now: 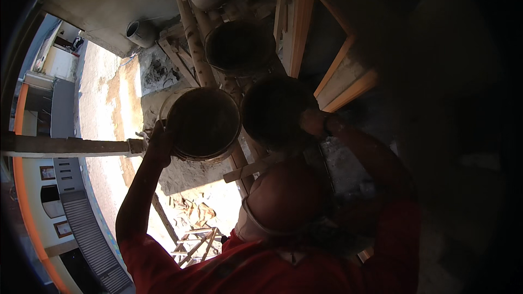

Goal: The person uses a trowel to apply wet cement from a bucket onto a wall and then uses a long wooden board to smooth the surface across the top of a window frame.

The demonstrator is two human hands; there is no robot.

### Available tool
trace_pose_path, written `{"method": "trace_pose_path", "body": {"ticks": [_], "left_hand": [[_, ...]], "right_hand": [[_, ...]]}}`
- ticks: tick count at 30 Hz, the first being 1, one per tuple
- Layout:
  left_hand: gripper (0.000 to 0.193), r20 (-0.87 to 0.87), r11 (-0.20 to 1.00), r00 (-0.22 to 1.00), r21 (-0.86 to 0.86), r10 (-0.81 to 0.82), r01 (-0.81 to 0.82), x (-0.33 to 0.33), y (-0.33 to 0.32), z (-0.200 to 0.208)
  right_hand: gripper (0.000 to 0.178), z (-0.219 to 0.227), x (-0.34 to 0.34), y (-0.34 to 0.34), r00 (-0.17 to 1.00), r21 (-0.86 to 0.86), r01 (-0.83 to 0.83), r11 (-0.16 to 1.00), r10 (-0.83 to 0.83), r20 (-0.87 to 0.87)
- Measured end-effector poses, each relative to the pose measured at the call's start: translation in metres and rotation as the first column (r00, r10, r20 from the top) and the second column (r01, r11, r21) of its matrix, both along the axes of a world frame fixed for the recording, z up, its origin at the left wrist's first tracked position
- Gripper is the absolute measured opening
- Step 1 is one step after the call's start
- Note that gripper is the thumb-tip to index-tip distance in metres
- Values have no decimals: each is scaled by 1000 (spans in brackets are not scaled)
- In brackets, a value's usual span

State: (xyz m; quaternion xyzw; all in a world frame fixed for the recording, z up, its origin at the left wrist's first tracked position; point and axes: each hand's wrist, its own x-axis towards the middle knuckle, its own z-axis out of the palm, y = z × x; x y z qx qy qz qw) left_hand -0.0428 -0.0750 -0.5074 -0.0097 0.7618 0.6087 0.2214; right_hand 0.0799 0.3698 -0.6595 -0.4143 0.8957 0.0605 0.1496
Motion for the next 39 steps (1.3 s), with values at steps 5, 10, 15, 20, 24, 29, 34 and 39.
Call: {"method": "trace_pose_path", "body": {"ticks": [5, 10, 15, 20, 24, 29, 34, 39], "left_hand": [[37, 63, 995, 995, 63, 76, -80, 14, 19, -19], [53, -1, 948, 951, -73, 311, -310, 44, -79, -67], [68, 21, 924, 966, -299, 256, -239, 16, -7, -89], [64, 19, 949, 973, -226, 231, -221, 8, -3, -80], [61, 17, 964, 977, -166, 213, -208, 2, 8, -78], [58, 3, 970, 976, -108, 218, -216, 1, 15, -76], [55, -2, 968, 969, -44, 246, -246, 8, 17, -73], [53, -34, 954, 955, 62, 296, -293, 8, 16, -78]], "right_hand": [[28, 29, 30, 13, 772, -57, 544, 837, -472, 427], [18, 140, -1, -31, 660, -162, 738, 655, -650, 377], [21, 36, -19, 10, 815, 43, 560, 827, -560, 149], [35, 122, 6, -40, 921, 68, 300, 952, -307, 238], [36, 196, 18, -59, 745, -17, 559, 829, -494, 449], [30, 89, 17, -25, 823, -37, 541, 840, -520, 227], [25, 98, 9, -27, 771, 26, 617, 786, -611, 179], [20, 141, -7, -13, 728, -22, 685, 728, -685, 32]]}}
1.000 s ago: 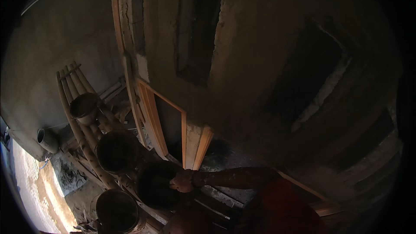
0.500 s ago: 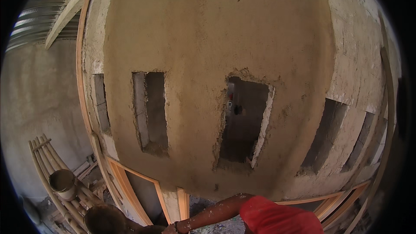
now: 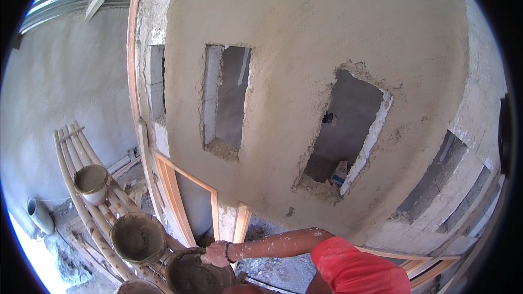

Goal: The person uses a trowel to apply wet cement from a bucket onto a wall and then uses a long wooden board to smooth the surface across the top of a window frame.

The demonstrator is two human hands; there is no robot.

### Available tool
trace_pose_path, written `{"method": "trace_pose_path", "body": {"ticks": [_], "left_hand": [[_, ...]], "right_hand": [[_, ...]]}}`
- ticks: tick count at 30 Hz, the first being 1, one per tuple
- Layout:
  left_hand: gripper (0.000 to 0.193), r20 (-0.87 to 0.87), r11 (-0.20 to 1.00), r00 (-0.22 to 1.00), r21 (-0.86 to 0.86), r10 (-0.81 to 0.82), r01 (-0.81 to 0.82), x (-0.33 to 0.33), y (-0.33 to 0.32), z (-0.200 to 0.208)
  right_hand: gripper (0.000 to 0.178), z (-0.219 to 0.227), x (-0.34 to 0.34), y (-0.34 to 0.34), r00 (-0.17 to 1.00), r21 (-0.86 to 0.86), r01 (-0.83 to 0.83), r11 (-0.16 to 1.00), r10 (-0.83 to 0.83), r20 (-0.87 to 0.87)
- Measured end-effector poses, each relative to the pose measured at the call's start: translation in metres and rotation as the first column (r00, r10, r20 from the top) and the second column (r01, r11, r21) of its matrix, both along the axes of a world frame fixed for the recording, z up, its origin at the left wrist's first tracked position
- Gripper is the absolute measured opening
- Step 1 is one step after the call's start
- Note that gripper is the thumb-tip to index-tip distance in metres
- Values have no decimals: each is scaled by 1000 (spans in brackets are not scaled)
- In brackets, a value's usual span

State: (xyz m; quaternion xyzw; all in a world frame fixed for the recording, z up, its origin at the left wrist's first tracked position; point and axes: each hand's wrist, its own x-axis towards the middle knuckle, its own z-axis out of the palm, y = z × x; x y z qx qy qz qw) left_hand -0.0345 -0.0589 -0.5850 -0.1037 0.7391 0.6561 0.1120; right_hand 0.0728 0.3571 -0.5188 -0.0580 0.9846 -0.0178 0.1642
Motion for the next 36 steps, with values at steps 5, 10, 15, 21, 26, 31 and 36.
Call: {"method": "trace_pose_path", "body": {"ticks": [5, 10, 15, 21, 26, 31, 36], "left_hand": [[57, -44, 993, 993, 34, 113, -112, 4, 8, 2], [35, 4, 952, 991, 280, -132, 126, -35, -78, -99], [31, 91, 953, 996, 303, -18, -10, -11, -17, -34], [43, 229, 946, 968, 275, 107, -170, -33, -13, -7], [48, 178, 924, 978, 345, 108, -165, -58, -27, -4], [40, 50, 967, 992, 225, 113, -121, -88, 14, 21], [29, 132, 948, 982, 270, 135, -167, -145, 15, 5]], "right_hand": [[19, -93, -20, -15, 998, 76, 42, 996, -38, -53], [18, -77, 5, -41, 996, 43, -86, 995, 85, 12], [21, -12, 35, -24, 989, -53, -75, 996, 81, 124], [20, -39, 35, -34, 983, -18, -13, 1000, 16, 182], [18, -27, 9, -23, 998, -22, 46, 999, -45, 46], [16, -43, -2, -17, 986, -3, 135, 991, -135, -102], [20, -67, 10, -45, 990, 43, -61, 997, 55, 126]]}}
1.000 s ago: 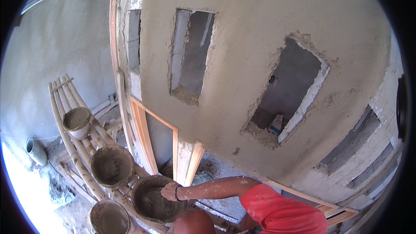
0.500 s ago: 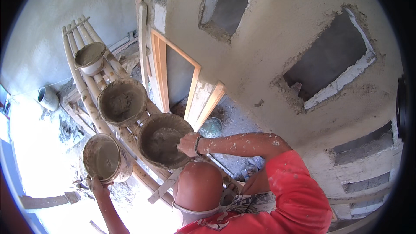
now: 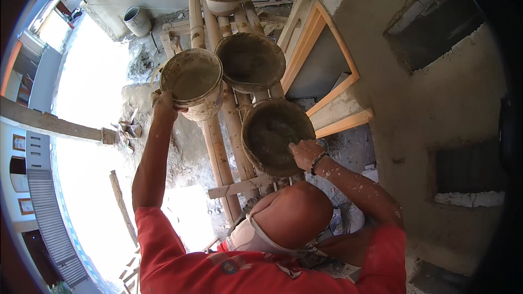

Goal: The person uses a trowel to apply wet cement from a bucket onto a wall and then uses a long wooden board to smooth the surface across the top of a window frame.

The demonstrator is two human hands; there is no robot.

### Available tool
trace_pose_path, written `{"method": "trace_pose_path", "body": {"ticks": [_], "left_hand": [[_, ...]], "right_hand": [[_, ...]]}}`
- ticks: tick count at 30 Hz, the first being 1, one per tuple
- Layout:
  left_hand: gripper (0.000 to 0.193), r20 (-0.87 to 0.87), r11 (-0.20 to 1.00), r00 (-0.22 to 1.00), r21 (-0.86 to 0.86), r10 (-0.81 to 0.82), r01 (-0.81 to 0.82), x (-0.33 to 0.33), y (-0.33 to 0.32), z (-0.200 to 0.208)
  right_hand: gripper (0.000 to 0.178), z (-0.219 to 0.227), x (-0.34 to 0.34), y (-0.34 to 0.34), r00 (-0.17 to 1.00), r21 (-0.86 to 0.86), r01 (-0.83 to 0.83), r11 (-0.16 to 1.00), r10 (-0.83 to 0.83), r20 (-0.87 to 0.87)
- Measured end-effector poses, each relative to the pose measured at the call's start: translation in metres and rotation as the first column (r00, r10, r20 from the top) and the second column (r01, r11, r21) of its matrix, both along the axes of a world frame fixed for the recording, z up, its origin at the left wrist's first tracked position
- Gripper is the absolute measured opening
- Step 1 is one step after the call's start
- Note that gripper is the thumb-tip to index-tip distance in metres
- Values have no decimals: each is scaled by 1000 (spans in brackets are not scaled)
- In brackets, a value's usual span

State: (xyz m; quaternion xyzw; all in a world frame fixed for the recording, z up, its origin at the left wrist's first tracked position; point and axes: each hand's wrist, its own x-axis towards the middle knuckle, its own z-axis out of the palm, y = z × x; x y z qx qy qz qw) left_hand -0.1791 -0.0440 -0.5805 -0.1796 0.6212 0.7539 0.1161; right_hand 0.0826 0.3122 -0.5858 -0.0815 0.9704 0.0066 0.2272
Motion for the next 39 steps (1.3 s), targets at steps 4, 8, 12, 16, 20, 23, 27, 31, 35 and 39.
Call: {"method": "trace_pose_path", "body": {"ticks": [4, 8, 12, 16, 20, 23, 27, 31, 35, 39], "left_hand": [[27, 5, 996, 998, -63, 68, -67, -19, 4, 4], [28, -80, 966, 994, -254, -81, 58, -50, -6, 14], [35, -180, 950, 975, -302, -131, 72, -82, -10, 14], [40, -160, 998, 986, -37, 45, -52, -121, -1, 8], [41, -196, 982, 980, -184, 10, -47, -173, 17, -19], [44, -204, 883, 977, -468, -66, -38, -202, 57, -24], [49, -132, 574, 963, -818, -236, 29, -241, 97, -26], [56, 104, 71, 906, -987, -410, 145, -269, 129, -31], [48, 35, 208, 838, -962, -544, 175, -254, 170, -54], [42, 236, -68, 741, -966, -628, 250, -255, 190, -48]], "right_hand": [[23, 74, -1, -1, 989, -170, 65, 983, -41, 145], [25, 64, -4, -1, 985, -189, 92, 978, -62, 160], [27, 16, -21, 15, 989, -114, 95, 989, -81, 125], [30, 23, -24, 18, 994, -106, 104, 989, -102, 25], [28, 47, -30, 2, 986, -76, 165, 983, -164, 22], [22, 42, -24, 3, 989, 0, 147, 989, -147, -11], [21, 34, -14, 6, 983, -26, 184, 983, -184, -6], [22, 62, -13, 11, 966, -137, 230, 964, -243, -93], [22, 74, -20, 34, 945, -40, 282, 959, -284, -164], [14, 33, -36, 36, 965, 51, 260, 964, -258, -47]]}}
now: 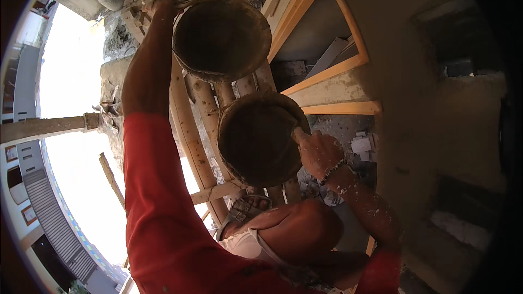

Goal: The person uses a trowel to apply wet cement from a bucket onto a wall and then uses a long wooden board to smooth the surface across the top of a window frame.

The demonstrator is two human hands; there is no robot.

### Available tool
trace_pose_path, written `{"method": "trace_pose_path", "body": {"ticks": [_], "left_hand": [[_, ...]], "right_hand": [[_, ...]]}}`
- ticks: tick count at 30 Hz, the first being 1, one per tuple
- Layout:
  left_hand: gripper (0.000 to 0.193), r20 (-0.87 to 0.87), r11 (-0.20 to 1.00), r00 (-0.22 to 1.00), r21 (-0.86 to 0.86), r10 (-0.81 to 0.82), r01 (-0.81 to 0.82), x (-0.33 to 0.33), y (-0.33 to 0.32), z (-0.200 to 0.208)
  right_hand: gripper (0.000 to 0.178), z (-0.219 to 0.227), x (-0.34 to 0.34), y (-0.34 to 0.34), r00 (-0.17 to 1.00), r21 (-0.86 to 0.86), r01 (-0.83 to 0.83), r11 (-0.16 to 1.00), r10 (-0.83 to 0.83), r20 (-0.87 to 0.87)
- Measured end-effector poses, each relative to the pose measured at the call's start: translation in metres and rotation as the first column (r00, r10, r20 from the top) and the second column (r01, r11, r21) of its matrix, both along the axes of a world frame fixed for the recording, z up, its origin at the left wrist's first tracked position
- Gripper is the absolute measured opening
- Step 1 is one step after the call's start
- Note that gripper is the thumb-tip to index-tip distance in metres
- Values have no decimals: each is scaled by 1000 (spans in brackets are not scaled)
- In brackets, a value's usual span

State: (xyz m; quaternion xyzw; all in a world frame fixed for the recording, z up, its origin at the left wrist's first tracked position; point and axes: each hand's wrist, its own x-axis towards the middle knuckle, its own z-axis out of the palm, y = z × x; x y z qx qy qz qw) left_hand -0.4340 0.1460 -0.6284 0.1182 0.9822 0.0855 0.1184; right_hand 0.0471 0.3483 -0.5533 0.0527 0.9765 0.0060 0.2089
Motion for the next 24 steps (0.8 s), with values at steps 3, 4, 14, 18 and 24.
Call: {"method": "trace_pose_path", "body": {"ticks": [3, 4, 14, 18, 24], "left_hand": [[42, -129, 965, 972, -199, -196, 168, -4, 4, -17], [42, -164, 959, 960, -208, -227, 191, -9, 6, -25], [73, -81, 872, 997, 487, -5, 44, -21, 3, -62], [87, 396, 282, 896, 852, 201, -440, -15, -19, -28], [81, 33, 334, 954, 932, 298, -137, 79, -52, 24]], "right_hand": [[14, -23, -2, -6, 994, -52, -35, 998, 40, 102], [15, -27, -2, -9, 988, -79, -39, 996, 50, 145], [30, 29, 9, -1, 946, -391, 3, 921, 124, 300], [31, 6, 6, -19, 922, -293, -111, 949, 208, 325], [18, -1, 6, -2, 993, -154, -114, 981, 115, -6]]}}
